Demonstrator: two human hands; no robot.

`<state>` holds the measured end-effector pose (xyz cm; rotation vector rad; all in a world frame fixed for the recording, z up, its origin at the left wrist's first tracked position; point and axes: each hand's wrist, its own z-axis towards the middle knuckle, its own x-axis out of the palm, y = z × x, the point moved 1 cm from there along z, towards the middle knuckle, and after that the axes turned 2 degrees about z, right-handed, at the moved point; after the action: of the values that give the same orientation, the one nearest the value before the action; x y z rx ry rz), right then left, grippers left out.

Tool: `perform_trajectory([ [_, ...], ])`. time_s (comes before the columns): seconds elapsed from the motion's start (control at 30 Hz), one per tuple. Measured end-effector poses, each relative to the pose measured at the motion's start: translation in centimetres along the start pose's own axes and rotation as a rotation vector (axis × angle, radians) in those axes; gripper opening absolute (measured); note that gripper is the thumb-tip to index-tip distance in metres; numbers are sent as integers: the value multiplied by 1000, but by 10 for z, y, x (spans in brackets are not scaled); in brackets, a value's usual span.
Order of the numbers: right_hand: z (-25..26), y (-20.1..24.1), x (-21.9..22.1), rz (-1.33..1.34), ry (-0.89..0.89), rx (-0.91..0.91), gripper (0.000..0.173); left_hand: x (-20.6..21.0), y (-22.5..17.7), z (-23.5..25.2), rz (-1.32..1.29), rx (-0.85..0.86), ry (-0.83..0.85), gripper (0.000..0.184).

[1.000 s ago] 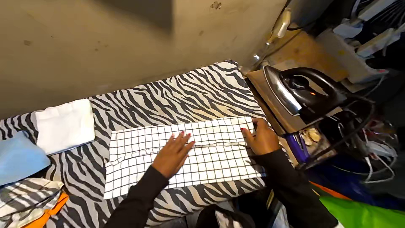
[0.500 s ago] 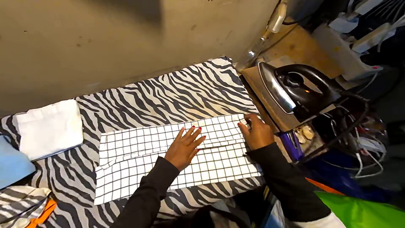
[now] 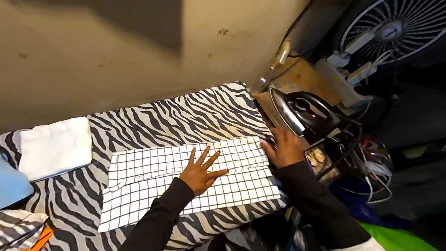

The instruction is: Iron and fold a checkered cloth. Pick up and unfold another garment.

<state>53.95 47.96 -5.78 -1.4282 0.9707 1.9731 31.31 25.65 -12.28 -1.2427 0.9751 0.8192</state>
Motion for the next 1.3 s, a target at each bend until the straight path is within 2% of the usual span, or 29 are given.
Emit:
perform_trajectory([
  [0.07, 22, -13, -38, -75, -150, 17, 56, -1, 0, 0, -4, -6, 19, 44],
  [0.13, 44, -22, -68, -136, -212, 94, 55, -1, -1, -1, -6, -8, 30, 43],
  [0.17, 56, -26, -77, -165, -188, 150, 55, 0, -1, -1, -8, -7, 24, 43],
  [0.3, 92, -44, -87, -241, 107, 398, 52, 1, -1, 0, -15, -19, 21, 42],
  [0.37, 96, -47, -93, -157, 195, 429, 52, 3, -1, -1, -19, -21, 14, 42],
  [0.43, 79, -18, -103, -67, 271, 411, 52, 2, 1, 0, -15, -19, 13, 42],
  [0.57, 5, 55, -84, -63, 392, 266, 57, 4, -1, -1, -14, -12, 4, 42],
  [0.67, -19, 89, -52, -138, 502, 262, 47, 3, 0, -5, -28, -14, -57, 40],
  [0.8, -3, 79, -30, -118, 366, 379, 43, 12, 2, -21, -13, -3, -204, 38],
  [0.93, -29, 104, -38, -161, 499, 311, 41, 5, 3, -28, 10, -42, -260, 36],
  [1.1, -14, 103, -29, -132, 438, 373, 39, -7, 7, -36, 125, -24, -332, 23],
  [1.17, -26, 112, -32, -129, 477, 340, 41, -14, 15, -39, 205, 2, -364, 26],
  [1.3, -20, 119, -29, -132, 488, 333, 40, -26, 21, -49, 252, -17, -241, 36],
])
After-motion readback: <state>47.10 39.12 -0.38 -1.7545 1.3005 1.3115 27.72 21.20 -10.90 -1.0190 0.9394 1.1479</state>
